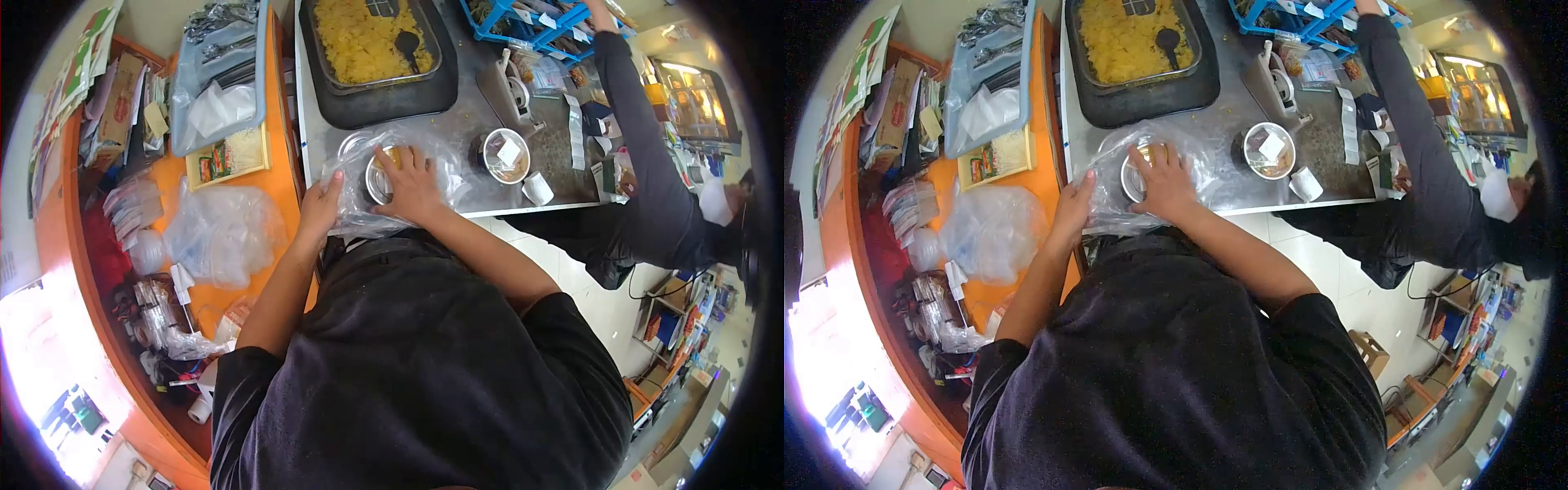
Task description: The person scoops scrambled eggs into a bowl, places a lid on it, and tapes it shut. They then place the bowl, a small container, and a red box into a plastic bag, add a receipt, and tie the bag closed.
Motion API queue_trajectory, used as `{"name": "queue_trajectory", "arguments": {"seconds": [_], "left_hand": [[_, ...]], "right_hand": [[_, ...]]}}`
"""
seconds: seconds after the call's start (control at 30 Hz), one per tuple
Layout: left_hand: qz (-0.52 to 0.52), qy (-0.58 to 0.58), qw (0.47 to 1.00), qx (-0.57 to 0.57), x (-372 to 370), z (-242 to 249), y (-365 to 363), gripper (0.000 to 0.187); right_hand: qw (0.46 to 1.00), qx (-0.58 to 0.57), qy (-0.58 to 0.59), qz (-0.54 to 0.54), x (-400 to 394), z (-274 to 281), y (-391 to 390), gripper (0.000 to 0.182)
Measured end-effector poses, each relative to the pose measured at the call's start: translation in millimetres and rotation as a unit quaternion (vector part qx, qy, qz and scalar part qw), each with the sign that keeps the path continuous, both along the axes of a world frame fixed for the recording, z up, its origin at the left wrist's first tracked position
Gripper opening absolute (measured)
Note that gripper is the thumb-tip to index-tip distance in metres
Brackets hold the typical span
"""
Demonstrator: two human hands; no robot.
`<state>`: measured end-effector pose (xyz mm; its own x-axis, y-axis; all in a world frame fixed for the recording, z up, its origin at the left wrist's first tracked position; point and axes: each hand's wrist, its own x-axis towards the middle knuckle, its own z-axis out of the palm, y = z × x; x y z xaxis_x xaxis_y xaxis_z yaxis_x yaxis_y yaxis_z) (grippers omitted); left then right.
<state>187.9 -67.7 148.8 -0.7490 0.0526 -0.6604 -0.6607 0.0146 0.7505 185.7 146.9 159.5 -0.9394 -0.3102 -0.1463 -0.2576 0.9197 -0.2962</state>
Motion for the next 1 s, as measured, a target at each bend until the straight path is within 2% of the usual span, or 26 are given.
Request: {"name": "queue_trajectory", "arguments": {"seconds": [0.07,0.1,0.17,0.2,0.23,0.3,0.37,0.4,0.5,0.6,0.7,0.8,0.87,0.93,1.0], "left_hand": [[-0.037,0.146,0.987,-0.061,4,-9,-4,0.042],[-0.058,0.220,0.970,-0.087,5,-13,-6,0.043],[-0.091,0.277,0.948,-0.126,8,-10,-18,0.048],[-0.110,0.305,0.935,-0.144,12,-6,-22,0.052],[-0.124,0.320,0.926,-0.156,15,6,-23,0.053],[-0.149,0.352,0.906,-0.182,18,42,-25,0.055],[-0.179,0.352,0.886,-0.245,21,53,-31,0.049],[-0.192,0.351,0.874,-0.277,22,55,-35,0.047],[-0.226,0.287,0.862,-0.352,24,51,-45,0.040],[-0.228,0.272,0.837,-0.417,24,59,-45,0.029],[-0.201,0.232,0.880,-0.361,23,74,-38,0.017],[-0.127,0.218,0.956,-0.150,26,73,-34,0.016],[-0.069,0.200,0.977,-0.037,27,74,-28,0.019],[-0.003,0.171,0.985,0.038,29,75,-22,0.023],[0.026,0.168,0.979,0.110,32,72,-16,0.028]], "right_hand": [[1.000,0.007,0.007,-0.013,1,12,4,0.113],[0.998,-0.050,-0.010,0.033,3,20,13,0.108],[0.978,-0.161,-0.045,0.123,9,40,38,0.100],[0.953,-0.236,-0.169,0.089,6,65,52,0.097],[0.905,-0.310,-0.288,0.052,-3,101,70,0.094],[0.850,-0.397,-0.339,-0.065,-19,116,119,0.094],[0.943,-0.247,-0.163,-0.155,-31,83,182,0.104],[0.984,-0.069,-0.043,-0.160,-30,56,208,0.111],[0.979,0.148,-0.044,-0.131,-26,7,236,0.126],[0.987,0.075,-0.085,-0.112,-31,-10,240,0.136],[0.987,0.101,-0.091,-0.082,-29,-9,234,0.132],[0.982,0.102,-0.106,-0.121,-24,3,224,0.123],[0.990,0.014,-0.058,-0.127,-21,-6,243,0.119],[0.990,-0.035,-0.007,-0.134,-18,31,244,0.120],[0.940,-0.293,-0.097,-0.146,-11,105,222,0.121]]}}
